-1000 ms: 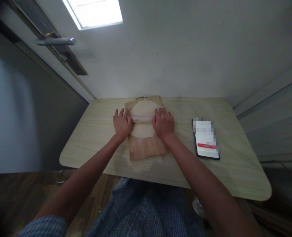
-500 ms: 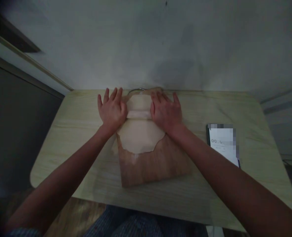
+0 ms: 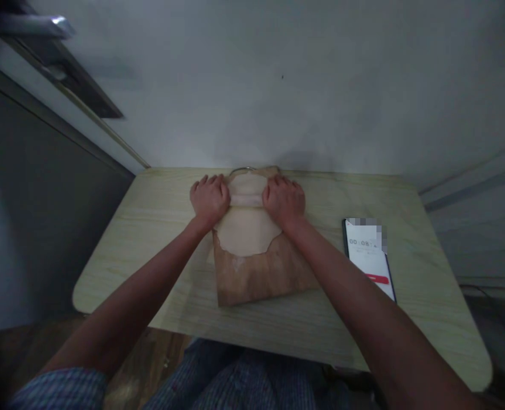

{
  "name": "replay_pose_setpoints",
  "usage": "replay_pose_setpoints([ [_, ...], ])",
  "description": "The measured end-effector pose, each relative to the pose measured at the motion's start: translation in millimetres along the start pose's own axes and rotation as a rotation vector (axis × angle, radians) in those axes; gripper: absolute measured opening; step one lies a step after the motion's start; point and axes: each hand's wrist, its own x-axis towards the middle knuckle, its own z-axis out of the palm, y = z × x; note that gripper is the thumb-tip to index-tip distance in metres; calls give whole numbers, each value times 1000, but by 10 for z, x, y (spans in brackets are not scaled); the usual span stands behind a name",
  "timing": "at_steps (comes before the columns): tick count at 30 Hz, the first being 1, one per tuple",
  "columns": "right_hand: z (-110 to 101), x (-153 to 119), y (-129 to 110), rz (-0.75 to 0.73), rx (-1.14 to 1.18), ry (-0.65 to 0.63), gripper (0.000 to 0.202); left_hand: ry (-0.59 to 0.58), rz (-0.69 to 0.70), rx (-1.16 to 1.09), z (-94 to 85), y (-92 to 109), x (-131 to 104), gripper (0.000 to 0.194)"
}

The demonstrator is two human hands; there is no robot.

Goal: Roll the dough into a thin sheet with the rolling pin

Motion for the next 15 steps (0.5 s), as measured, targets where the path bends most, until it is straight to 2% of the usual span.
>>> replay_pose_setpoints([
  [3, 6, -177, -49, 1, 24, 29, 39, 26, 35, 29, -39, -7, -188, 41],
  [10, 30, -503, -94, -40, 60, 107, 42, -35, 94, 63, -150, -64, -476, 48],
  [15, 47, -575, -77, -88, 98, 147, 41, -45, 153, 57, -164, -123, -537, 46],
])
